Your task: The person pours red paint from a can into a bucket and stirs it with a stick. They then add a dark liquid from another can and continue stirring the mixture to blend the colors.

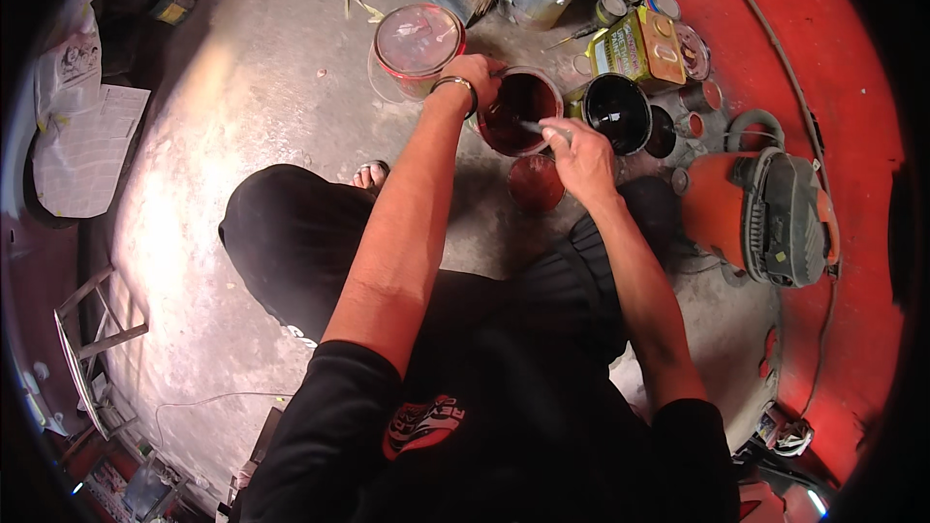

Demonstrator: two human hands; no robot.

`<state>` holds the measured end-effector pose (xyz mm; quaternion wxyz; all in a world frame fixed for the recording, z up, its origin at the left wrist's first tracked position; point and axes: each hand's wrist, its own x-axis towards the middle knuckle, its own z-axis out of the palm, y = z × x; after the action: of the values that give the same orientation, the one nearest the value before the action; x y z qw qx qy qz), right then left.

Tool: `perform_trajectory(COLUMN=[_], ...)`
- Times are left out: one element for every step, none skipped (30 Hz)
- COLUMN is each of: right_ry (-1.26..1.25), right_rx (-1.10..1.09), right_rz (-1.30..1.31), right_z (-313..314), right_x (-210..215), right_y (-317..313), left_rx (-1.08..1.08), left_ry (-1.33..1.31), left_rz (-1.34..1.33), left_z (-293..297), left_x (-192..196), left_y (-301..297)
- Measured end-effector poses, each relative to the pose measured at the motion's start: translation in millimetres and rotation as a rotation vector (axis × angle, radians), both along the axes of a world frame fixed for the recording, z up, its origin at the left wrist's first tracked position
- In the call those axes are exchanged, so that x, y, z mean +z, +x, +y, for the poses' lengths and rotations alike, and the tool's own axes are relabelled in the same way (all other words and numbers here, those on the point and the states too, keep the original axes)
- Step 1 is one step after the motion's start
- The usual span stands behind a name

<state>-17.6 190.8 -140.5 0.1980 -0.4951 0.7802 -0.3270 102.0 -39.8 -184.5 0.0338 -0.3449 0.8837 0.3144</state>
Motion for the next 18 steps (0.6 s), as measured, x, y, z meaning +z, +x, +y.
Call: perform_trajectory(right_ry=[-0.058,-0.024,0.01,0.043,0.04,-0.002,-0.045,-0.087,-0.061,-0.048,-0.034,-0.021,-0.036,-0.052,-0.067,-0.032,0.003,0.037], right_rx=[-0.071,-0.056,-0.042,-0.029,0.019,-0.046,-0.108,-0.171,-0.171,-0.129,-0.088,-0.047,-0.089,-0.131,-0.173,-0.155,-0.135,-0.114], right_rz=[0.04,0.043,0.046,0.044,0.043,0.021,0.003,-0.016,0.031,0.005,-0.021,-0.047,-0.039,-0.03,-0.022,-0.059,-0.096,-0.133], right_z=[-3,-1,2,4,5,4,2,1,3,5,7,8,9,8,8,7,5,4], right_x=[-4,-5,-6,-7,-8,-8,-8,-8,-10,-13,-15,-17,-16,-15,-14,-11,-8,-6], right_y=[-2,-3,-3,-2,0,1,0,0,-2,-1,0,1,1,2,3,5,8,11], left_rx=[-0.01,-0.021,-0.015,-0.01,-0.005,0.002,0.012,0.023,0.012,-0.002,-0.017,-0.003,0.017,0.037,0.008,-0.022,-0.051,-0.012], left_ry=[-0.018,-0.036,-0.027,-0.019,-0.01,0.013,0.036,0.059,0.025,-0.011,-0.047,-0.008,0.032,0.072,-0.014,-0.105,-0.195,-0.11], left_rz=[0.0,0.0,-0.008,-0.021,-0.034,-0.036,-0.035,-0.034,-0.032,-0.035,-0.037,-0.039,-0.037,-0.035,0.01,0.05,0.09,0.043], left_z=[-2,-3,-2,-1,0,-1,-3,-4,-3,-1,-1,-2,-4,-4,-4,-4,-6,-9], left_x=[0,0,0,1,2,3,4,5,5,4,2,1,2,4,-3,-9,-15,-21], left_y=[-2,-3,-4,-4,-5,-4,-4,-4,-5,-6,-6,-6,-6,-6,-6,-2,1,5])
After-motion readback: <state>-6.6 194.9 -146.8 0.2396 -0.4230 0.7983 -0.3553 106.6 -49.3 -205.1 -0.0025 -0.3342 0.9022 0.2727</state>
